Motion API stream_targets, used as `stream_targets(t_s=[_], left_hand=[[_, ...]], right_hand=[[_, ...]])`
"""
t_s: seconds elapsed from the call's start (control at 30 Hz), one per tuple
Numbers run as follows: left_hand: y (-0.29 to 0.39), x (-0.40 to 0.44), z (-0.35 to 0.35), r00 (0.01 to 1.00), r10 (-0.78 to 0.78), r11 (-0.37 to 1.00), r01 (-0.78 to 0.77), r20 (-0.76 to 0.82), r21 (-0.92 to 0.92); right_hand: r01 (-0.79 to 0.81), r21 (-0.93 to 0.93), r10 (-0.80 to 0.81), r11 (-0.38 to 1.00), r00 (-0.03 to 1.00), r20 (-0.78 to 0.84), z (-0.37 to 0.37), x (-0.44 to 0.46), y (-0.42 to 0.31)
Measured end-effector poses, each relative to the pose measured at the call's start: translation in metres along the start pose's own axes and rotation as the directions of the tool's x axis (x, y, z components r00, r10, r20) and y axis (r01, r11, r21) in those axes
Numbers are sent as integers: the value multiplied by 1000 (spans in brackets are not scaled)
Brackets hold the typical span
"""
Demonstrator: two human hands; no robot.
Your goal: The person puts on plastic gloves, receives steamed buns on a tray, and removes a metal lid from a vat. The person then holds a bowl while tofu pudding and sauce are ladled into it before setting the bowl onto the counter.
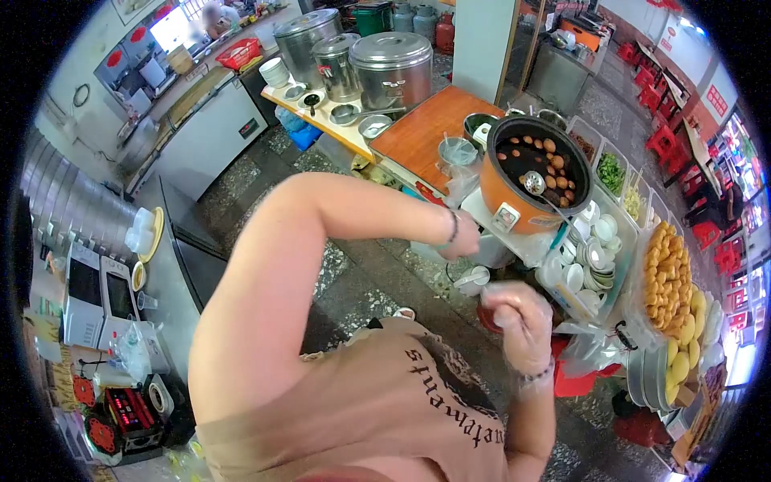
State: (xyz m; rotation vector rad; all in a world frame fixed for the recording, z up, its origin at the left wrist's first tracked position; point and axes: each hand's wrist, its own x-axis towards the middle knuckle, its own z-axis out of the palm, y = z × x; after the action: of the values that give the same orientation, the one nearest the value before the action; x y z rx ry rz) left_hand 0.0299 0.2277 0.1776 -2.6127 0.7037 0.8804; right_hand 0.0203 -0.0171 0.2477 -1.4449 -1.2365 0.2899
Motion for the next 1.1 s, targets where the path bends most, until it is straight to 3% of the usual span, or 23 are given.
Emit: stream_targets(t_s=[0.03,0.1,0.13,0.2,0.27,0.33,0.37,0.43,0.47,0.5,0.57,0.6,0.63,0.7,0.73,0.8,0.83,0.87,0.9,0.93,1.0,1.03,1.1], left_hand=[[5,6,1,999,0,1000,0,32,8],[17,17,5,998,1,1000,-2,62,15],[24,22,6,999,10,1000,-10,46,8],[39,33,8,999,27,999,-28,-18,-20],[59,44,8,987,65,994,-77,-147,-80],[83,54,8,939,106,975,-162,-328,-149],[96,60,8,898,126,961,-217,-422,-174],[117,72,8,799,147,926,-319,-583,-204],[126,79,8,750,148,911,-357,-644,-207],[132,86,8,702,149,897,-393,-696,-204],[142,96,10,612,138,877,-441,-779,-191],[144,102,11,566,131,870,-460,-814,-179],[145,105,13,522,121,865,-472,-844,-169],[138,102,13,421,78,853,-497,-904,-158],[130,96,15,390,43,845,-506,-920,-175],[118,72,10,363,3,834,-516,-932,-198],[105,42,0,541,-128,567,-648,-831,-509],[92,16,-10,720,-171,203,-642,-672,-739],[86,1,-15,821,-92,-7,-567,-564,-824],[91,-5,-15,822,-92,-15,-565,-561,-825],[114,-13,-13,665,-346,-595,-701,-662,-393],[123,-10,-28,796,-259,-947,-320,-546,-17],[130,-2,-32,767,-378,-925,-330,-518,187]], right_hand=[[168,-113,-163,979,985,48,7,23,-25],[271,-89,-250,958,947,200,16,55,-65],[423,-114,-372,899,875,311,23,74,-82],[529,221,-569,819,700,432,54,109,-102],[304,623,-659,721,578,480,99,120,-119],[-56,627,-574,777,345,742,122,123,-131],[-53,627,-575,777,345,742,122,124,-127],[-251,556,-480,793,306,822,119,125,-108],[5,355,-338,935,313,887,108,124,-97],[257,101,-192,961,358,914,92,123,-84],[390,-233,-16,891,540,842,64,114,-56],[112,-30,-55,993,687,725,58,102,-17],[31,-264,172,964,686,707,37,97,-24],[5,-470,222,883,877,426,16,71,8],[6,-468,222,883,875,430,5,54,19],[-89,-309,161,947,963,216,-12,22,34],[-241,-111,255,964,957,140,-10,7,34],[-366,102,359,925,929,85,-8,-8,35],[-264,141,266,954,964,8,-1,-30,65],[-165,159,174,973,984,-40,11,-30,56],[-30,356,134,934,953,-272,39,-21,46],[-28,360,133,933,953,-271,43,-13,48],[100,532,181,841,875,-450,50,-1,53]])
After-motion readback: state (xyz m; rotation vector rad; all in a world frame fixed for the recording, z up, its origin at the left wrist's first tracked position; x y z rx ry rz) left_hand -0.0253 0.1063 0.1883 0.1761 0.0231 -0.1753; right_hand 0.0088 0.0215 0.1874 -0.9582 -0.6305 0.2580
